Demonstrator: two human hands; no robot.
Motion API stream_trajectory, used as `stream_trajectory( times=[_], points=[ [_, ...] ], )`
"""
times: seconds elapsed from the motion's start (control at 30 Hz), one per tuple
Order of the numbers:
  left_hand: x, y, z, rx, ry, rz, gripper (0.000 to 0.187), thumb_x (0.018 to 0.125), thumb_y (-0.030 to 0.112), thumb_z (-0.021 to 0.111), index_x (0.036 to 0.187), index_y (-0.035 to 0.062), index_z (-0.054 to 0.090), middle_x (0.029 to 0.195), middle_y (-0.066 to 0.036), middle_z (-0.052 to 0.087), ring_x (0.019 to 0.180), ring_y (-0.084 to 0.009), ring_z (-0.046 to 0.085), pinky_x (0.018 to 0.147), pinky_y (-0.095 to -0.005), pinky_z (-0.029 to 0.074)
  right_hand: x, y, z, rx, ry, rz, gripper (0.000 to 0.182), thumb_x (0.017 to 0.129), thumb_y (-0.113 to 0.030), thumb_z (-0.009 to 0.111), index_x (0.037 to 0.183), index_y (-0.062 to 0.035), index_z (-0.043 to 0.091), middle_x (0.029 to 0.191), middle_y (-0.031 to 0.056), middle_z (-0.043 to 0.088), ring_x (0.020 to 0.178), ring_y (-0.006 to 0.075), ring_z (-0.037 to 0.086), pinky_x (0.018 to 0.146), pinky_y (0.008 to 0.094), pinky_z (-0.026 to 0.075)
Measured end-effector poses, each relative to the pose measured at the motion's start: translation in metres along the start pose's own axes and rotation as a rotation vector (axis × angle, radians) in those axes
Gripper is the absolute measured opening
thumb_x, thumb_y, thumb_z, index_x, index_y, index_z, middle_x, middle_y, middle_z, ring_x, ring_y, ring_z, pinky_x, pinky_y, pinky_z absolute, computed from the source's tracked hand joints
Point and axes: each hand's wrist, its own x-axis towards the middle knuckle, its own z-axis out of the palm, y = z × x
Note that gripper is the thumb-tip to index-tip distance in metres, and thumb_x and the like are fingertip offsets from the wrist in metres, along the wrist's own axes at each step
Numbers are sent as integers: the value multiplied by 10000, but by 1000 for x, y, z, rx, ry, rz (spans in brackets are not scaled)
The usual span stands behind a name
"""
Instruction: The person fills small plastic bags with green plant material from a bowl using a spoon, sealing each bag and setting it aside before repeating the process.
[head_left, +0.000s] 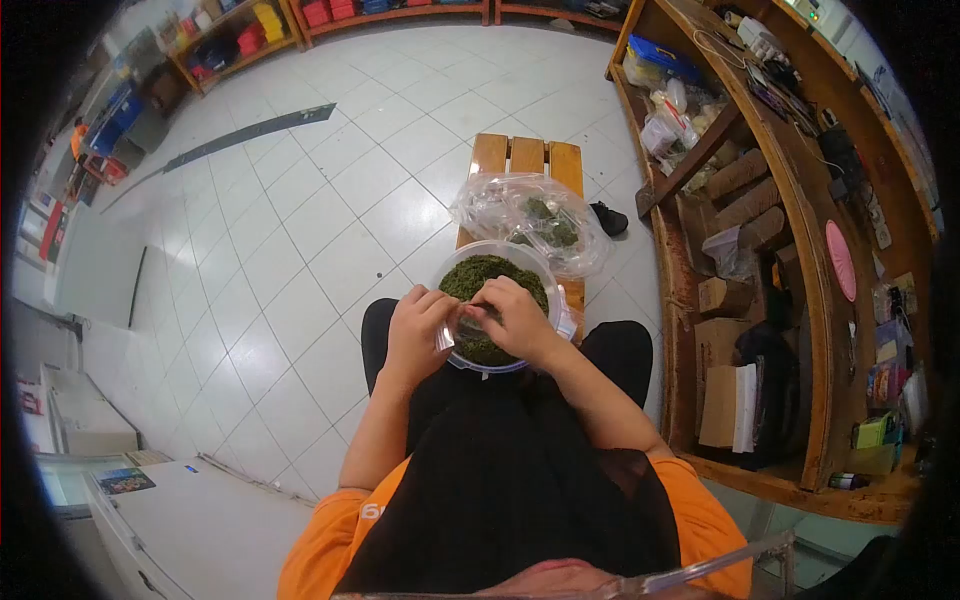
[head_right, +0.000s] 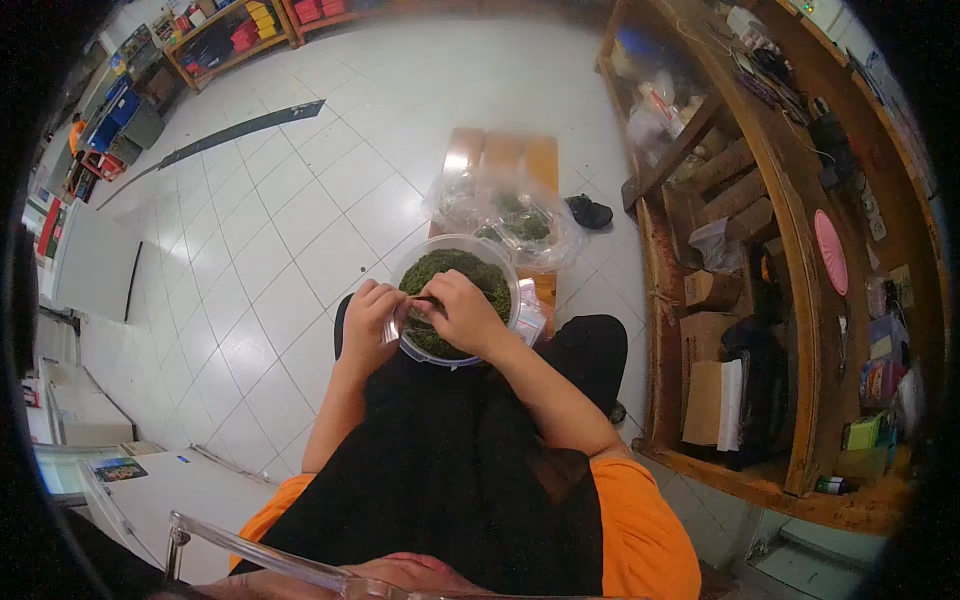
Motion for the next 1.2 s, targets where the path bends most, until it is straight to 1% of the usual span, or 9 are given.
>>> stream_trajectory(
  times=[0.23, 0.37, 0.5, 0.57, 0.63, 0.7, 0.83, 1.0, 1.2],
  points=[
    [-1, -3, 1, -49, 45, -50, 100, 755, 18, 679, 825, 45, 613, 781, -68, 626, 735, -295, 554, 656, -398, 456, -2, 1, -7, -98, -118, 240, 323, 857, -272, 688, 749, 18, 596, 692, 182, 586, 647, 354, 561, 630, 429, 445],
    [1, -4, 0, -108, 12, -52, 203, 802, 71, 695, 984, 42, 610, 928, -117, 622, 786, -296, 558, 693, -373, 465, -1, 1, -8, 150, -176, 270, 331, 884, -286, 665, 773, 23, 628, 690, 198, 603, 631, 343, 592, 609, 406, 452],
    [2, 5, 1, -96, 186, -62, 538, 811, 130, 723, 1291, 50, 492, 1171, -144, 553, 876, -258, 578, 782, -337, 478, 0, 44, -6, 199, -33, 384, 309, 932, -286, 610, 868, 12, 656, 689, 123, 655, 614, 212, 602, 599, 339, 465],
    [-9, 3, 7, -279, 104, -204, 598, 827, 147, 719, 1344, 43, 435, 1196, -132, 539, 911, -226, 569, 791, -323, 472, 7, 59, -15, 601, 298, 709, 219, 970, -203, 570, 1019, -9, 661, 791, 54, 672, 694, 105, 599, 580, 221, 433],
    [-15, 3, 13, -461, 22, -346, 660, 843, 163, 715, 1396, 36, 378, 1220, -119, 526, 946, -193, 561, 801, -309, 467, 9, 62, -20, 834, 309, 679, 243, 983, -238, 561, 1064, -28, 652, 816, 41, 670, 717, 85, 594, 556, 182, 407],
    [-16, 5, 22, -809, -100, -511, 654, 880, 158, 684, 1422, 30, 341, 1241, -96, 525, 990, -147, 534, 805, -276, 458, 6, 47, -11, 559, 365, 684, 245, 980, -244, 582, 1031, -11, 639, 837, 26, 644, 786, 105, 607, 585, 219, 434],
    [-10, 9, 28, -1336, -252, -873, 579, 952, 279, 578, 1426, 41, 347, 1222, -88, 553, 949, -141, 569, 803, -261, 466, -5, -2, -12, 174, -48, -48, 183, 830, -94, 716, 968, -23, 619, 910, 59, 651, 843, 215, 605, 726, 339, 480],
    [-11, 1, 23, -1422, -397, -832, 468, 943, 233, 558, 1347, 19, 459, 1178, -89, 590, 995, -162, 587, 842, -285, 470, -17, -4, -13, -13, 26, 15, 169, 754, -21, 704, 908, -49, 641, 889, 102, 635, 846, 291, 591, 740, 364, 482],
    [-15, 0, 28, -841, -50, -553, 349, 894, 132, 608, 1211, 1, 538, 1108, -102, 607, 982, -219, 593, 842, -367, 477, -14, -7, -20, -41, 155, 43, 127, 769, -30, 686, 877, -22, 620, 847, 115, 606, 769, 286, 595, 680, 367, 479]
  ],
)
